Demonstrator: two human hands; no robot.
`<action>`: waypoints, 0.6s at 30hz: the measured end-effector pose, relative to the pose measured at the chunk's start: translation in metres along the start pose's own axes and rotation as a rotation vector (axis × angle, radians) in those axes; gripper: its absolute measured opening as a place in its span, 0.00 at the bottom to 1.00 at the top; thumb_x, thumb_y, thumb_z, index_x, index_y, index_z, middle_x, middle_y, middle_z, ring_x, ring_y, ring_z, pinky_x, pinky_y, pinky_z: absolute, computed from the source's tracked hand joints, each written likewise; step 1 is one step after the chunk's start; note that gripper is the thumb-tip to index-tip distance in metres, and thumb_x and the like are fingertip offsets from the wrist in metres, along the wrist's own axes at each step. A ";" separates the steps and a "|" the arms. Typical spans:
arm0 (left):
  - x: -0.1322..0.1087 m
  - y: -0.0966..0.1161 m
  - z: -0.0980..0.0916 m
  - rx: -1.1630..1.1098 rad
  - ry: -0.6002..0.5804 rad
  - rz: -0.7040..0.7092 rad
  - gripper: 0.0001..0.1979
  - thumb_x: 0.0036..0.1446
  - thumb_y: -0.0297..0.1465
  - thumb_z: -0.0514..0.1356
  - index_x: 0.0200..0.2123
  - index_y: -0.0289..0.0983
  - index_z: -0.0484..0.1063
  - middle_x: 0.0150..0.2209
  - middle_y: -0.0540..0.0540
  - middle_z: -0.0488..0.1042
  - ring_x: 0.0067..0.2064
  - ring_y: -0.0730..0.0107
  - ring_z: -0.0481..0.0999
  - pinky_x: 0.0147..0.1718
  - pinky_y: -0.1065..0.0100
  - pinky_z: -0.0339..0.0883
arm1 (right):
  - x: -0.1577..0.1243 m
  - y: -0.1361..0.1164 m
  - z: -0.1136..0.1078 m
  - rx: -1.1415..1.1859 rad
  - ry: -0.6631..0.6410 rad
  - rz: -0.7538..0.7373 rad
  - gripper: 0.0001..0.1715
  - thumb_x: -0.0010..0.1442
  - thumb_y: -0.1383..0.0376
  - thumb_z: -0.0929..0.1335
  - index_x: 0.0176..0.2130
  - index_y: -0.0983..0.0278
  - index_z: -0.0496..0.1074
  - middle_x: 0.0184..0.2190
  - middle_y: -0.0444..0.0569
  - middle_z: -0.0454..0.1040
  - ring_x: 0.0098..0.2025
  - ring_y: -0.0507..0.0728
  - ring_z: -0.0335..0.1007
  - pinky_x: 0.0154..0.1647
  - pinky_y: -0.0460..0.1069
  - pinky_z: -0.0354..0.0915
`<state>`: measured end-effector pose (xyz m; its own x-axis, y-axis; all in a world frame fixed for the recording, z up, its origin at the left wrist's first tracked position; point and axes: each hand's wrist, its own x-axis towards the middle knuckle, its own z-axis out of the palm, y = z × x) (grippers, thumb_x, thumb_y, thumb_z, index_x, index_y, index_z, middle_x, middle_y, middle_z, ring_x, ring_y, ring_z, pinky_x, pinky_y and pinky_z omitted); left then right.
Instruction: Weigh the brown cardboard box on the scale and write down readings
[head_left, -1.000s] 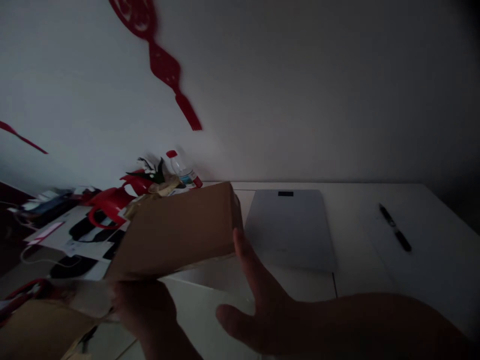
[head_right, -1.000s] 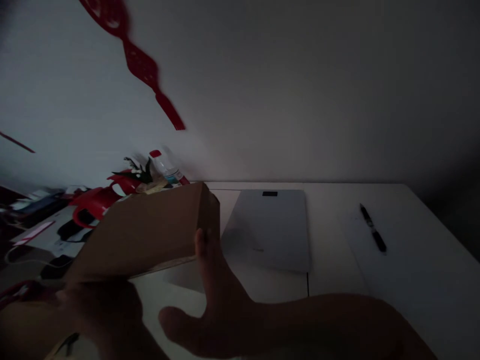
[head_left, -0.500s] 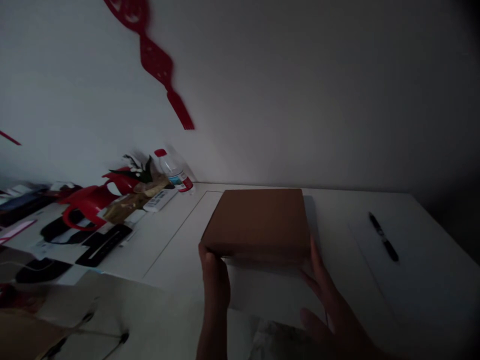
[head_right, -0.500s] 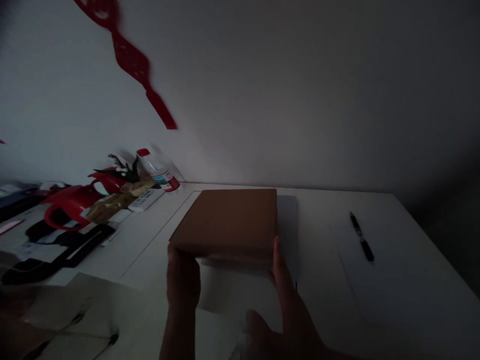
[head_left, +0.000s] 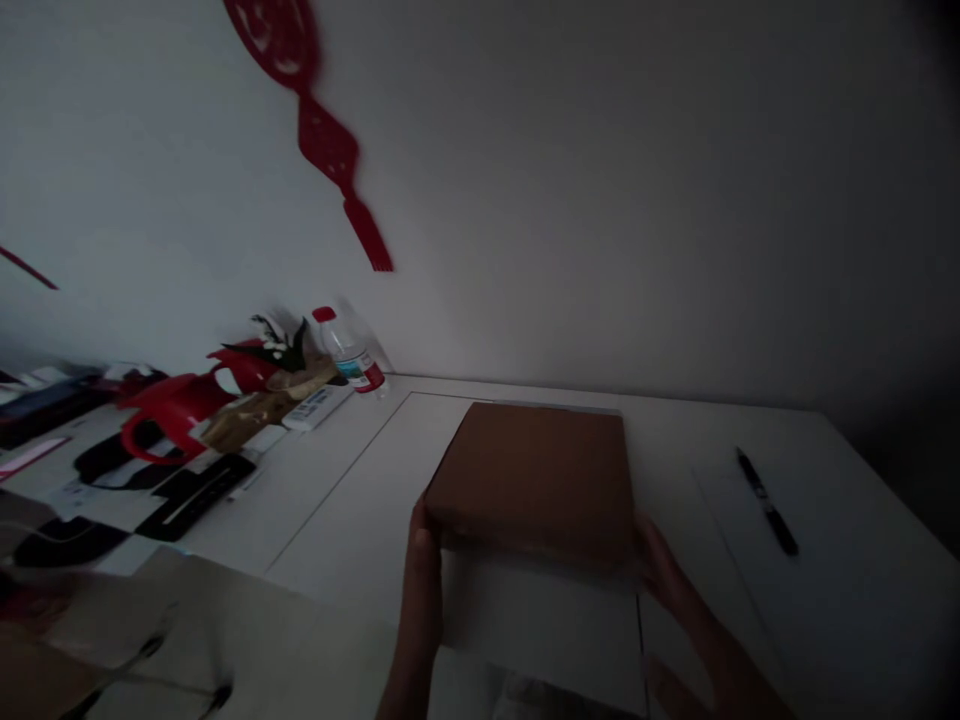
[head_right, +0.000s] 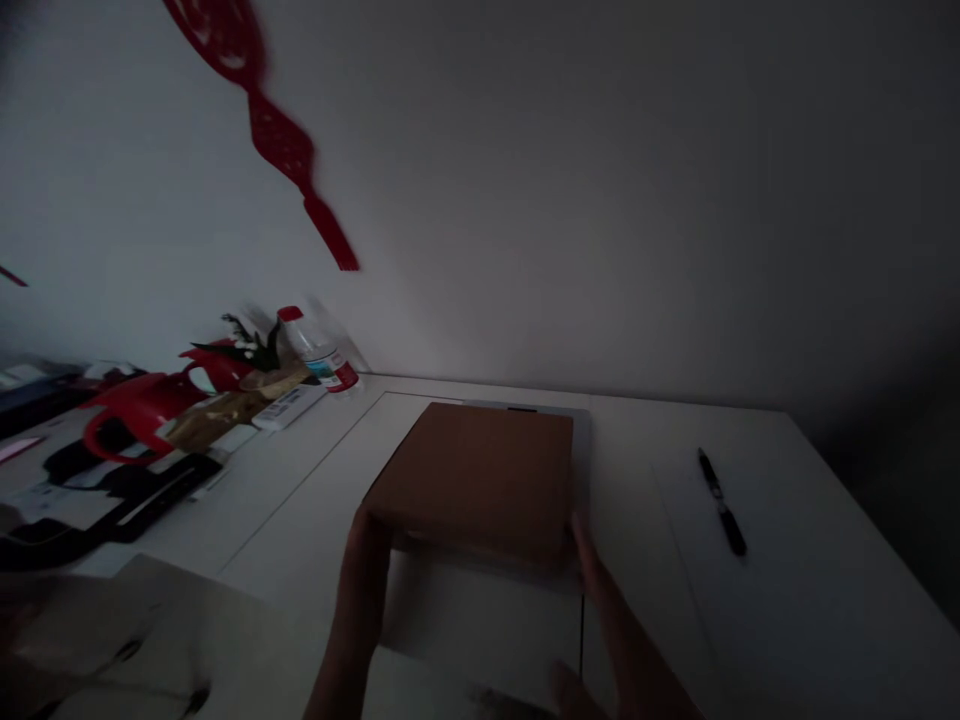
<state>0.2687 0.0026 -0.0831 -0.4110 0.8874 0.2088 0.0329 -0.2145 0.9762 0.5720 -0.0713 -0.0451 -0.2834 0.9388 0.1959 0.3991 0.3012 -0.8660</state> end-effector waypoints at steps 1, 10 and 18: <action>0.006 0.003 -0.006 0.067 0.009 0.002 0.28 0.61 0.54 0.48 0.54 0.41 0.67 0.59 0.39 0.70 0.61 0.56 0.69 0.58 0.57 0.65 | 0.002 0.006 -0.009 -0.056 0.043 -0.005 0.43 0.69 0.52 0.61 0.74 0.52 0.36 0.71 0.53 0.52 0.68 0.64 0.56 0.61 0.60 0.67; 0.128 0.047 -0.031 0.739 -0.245 0.024 0.25 0.61 0.50 0.48 0.26 0.38 0.71 0.28 0.46 0.75 0.32 0.65 0.74 0.34 0.65 0.68 | 0.052 0.072 -0.101 -0.684 0.088 0.370 0.22 0.64 0.48 0.56 0.30 0.58 0.65 0.22 0.45 0.72 0.25 0.58 0.71 0.24 0.50 0.57; 0.171 0.023 0.017 1.358 -0.356 -0.036 0.16 0.65 0.43 0.58 0.43 0.34 0.73 0.43 0.44 0.76 0.45 0.64 0.76 0.48 0.55 0.71 | 0.048 0.093 -0.093 -0.801 0.123 0.331 0.22 0.66 0.49 0.56 0.28 0.59 0.63 0.23 0.45 0.74 0.26 0.59 0.72 0.27 0.50 0.56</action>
<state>0.2143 0.1559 -0.0239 -0.1873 0.9822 -0.0135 0.9545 0.1852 0.2337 0.6762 0.0174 -0.0733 0.0333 0.9963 0.0794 0.9498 -0.0068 -0.3129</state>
